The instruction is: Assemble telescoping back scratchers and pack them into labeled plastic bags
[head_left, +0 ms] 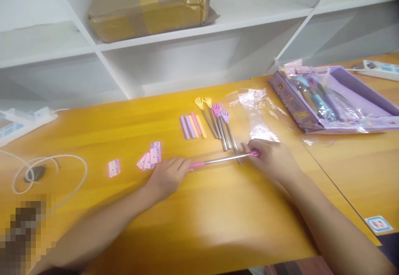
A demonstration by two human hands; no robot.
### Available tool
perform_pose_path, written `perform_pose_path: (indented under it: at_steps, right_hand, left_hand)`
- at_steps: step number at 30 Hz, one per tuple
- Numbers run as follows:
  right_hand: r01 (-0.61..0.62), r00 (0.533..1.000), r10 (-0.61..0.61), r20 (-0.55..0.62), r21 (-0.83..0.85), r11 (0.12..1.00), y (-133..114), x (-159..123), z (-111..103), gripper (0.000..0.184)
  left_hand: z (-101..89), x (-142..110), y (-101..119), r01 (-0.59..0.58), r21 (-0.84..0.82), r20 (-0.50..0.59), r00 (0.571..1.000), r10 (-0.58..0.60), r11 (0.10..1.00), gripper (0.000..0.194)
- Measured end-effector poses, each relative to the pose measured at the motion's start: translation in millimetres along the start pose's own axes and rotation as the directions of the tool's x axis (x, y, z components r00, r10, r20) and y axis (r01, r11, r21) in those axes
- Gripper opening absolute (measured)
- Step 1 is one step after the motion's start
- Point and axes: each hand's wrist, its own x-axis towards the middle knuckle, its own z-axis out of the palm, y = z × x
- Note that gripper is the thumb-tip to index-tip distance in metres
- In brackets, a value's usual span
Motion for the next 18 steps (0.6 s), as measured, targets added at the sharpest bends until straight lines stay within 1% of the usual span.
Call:
perform_pose_path:
  at_steps: [2,4,6,10,14,18]
  right_hand:
    - [-0.018,1.000,0.018,0.007,0.002,1.000,-5,-1,0,0.047]
    - [-0.033,0.999,0.033,-0.014,0.003,0.999,-12,-1,1,0.047]
    - [-0.037,0.998,0.037,-0.054,-0.004,0.999,-20,-1,2,0.046]
    - [0.000,0.989,-0.008,-0.149,-0.053,0.999,-33,-2,5,0.045]
    - [0.030,0.980,-0.042,-0.196,-0.067,0.997,-42,-2,7,0.044]
    - [0.027,0.975,-0.034,-0.220,-0.038,0.999,-51,-3,7,0.045]
  left_hand:
    - [1.5,-2,0,0.014,0.032,0.015,1.000,-0.015,0.999,0.018]
    - [4.1,-3,-1,0.028,0.048,0.015,0.999,-0.028,0.998,0.019]
    - [7.7,-5,-3,0.048,0.050,0.000,0.999,-0.048,0.998,0.019]
    - [12.9,-7,-6,0.070,0.005,0.006,0.997,-0.070,0.998,0.019]
    - [11.1,-8,-2,0.044,-0.060,0.023,0.999,-0.042,0.997,0.018]
    - [7.8,-9,4,-0.004,-0.111,-0.016,1.000,0.002,0.994,0.019]
